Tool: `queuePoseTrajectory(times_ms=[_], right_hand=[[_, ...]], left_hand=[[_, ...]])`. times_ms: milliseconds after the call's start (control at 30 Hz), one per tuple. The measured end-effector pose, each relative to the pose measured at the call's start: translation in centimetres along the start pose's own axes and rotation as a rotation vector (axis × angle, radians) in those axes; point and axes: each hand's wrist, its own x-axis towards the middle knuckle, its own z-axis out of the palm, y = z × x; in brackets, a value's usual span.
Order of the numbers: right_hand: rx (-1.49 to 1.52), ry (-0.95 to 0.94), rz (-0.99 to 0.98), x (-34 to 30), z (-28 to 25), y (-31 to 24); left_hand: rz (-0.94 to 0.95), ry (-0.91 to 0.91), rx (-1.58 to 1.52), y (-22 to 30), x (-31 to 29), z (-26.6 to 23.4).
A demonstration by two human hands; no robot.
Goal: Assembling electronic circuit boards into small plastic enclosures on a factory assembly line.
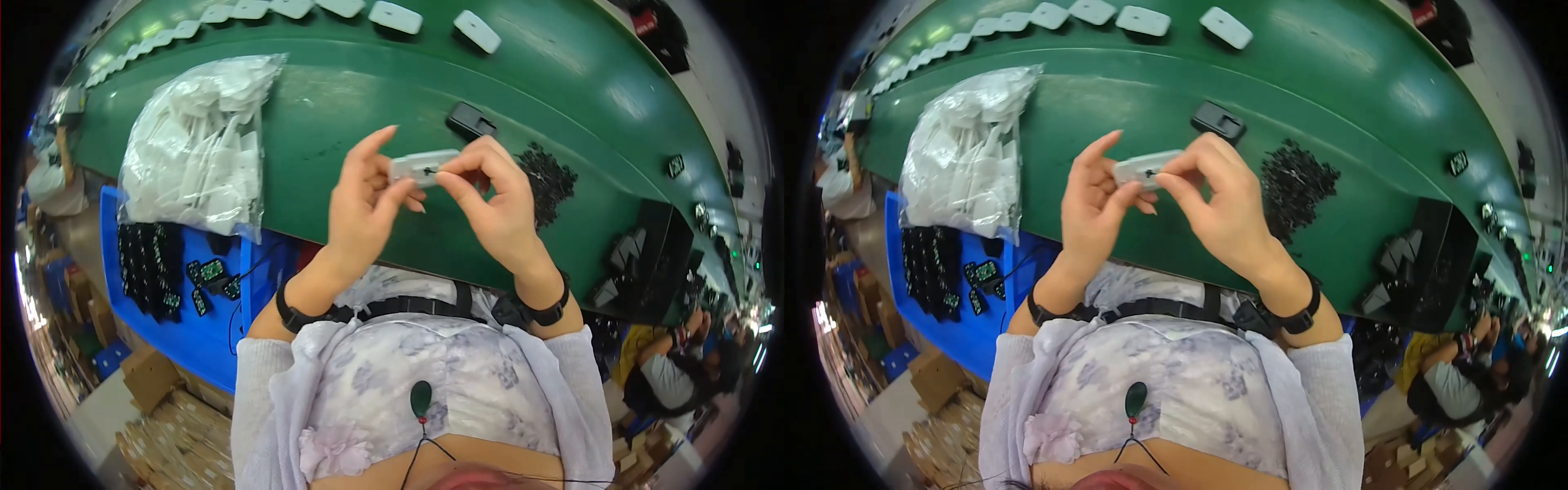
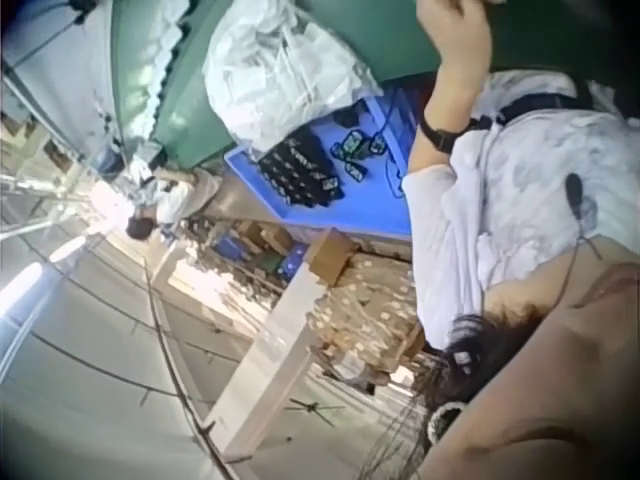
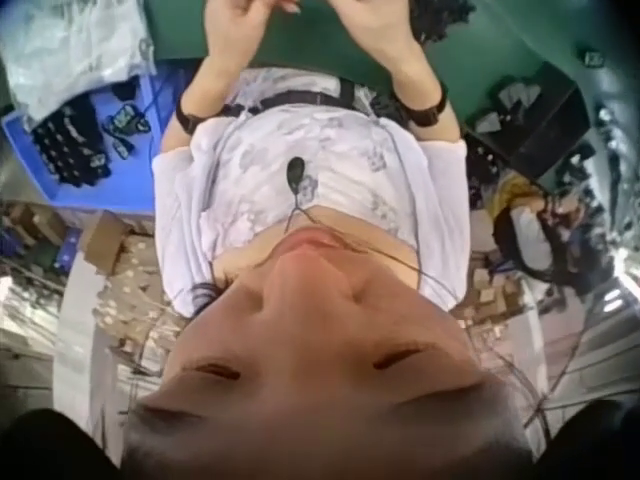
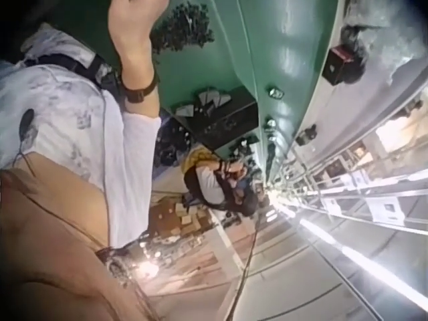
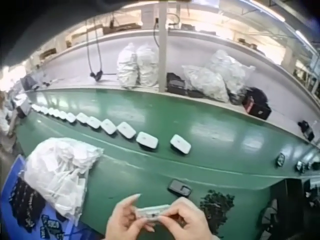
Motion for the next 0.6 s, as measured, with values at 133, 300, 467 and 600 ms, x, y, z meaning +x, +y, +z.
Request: queuePoseTrajectory(times_ms=[133, 300, 467, 600], right_hand=[[-0.038, 0.025, -0.006, -0.6, 0.2, 1.0], [-0.134, 0.018, -0.092, -0.1, 1.4, 1.0], [-0.033, 0.093, 0.04, -1.0, 2.2, 1.3], [0.067, 0.189, 0.036, -2.2, 3.3, 1.6]], left_hand=[[-0.168, -0.128, -0.046, -1.1, 0.8, -0.5], [-0.124, -0.098, 0.002, -0.6, 0.3, -0.8], [0.064, -0.097, 0.163, -1.5, 0.2, -0.3], [0.247, -0.06, 0.317, -1.4, -0.1, 0.1]])
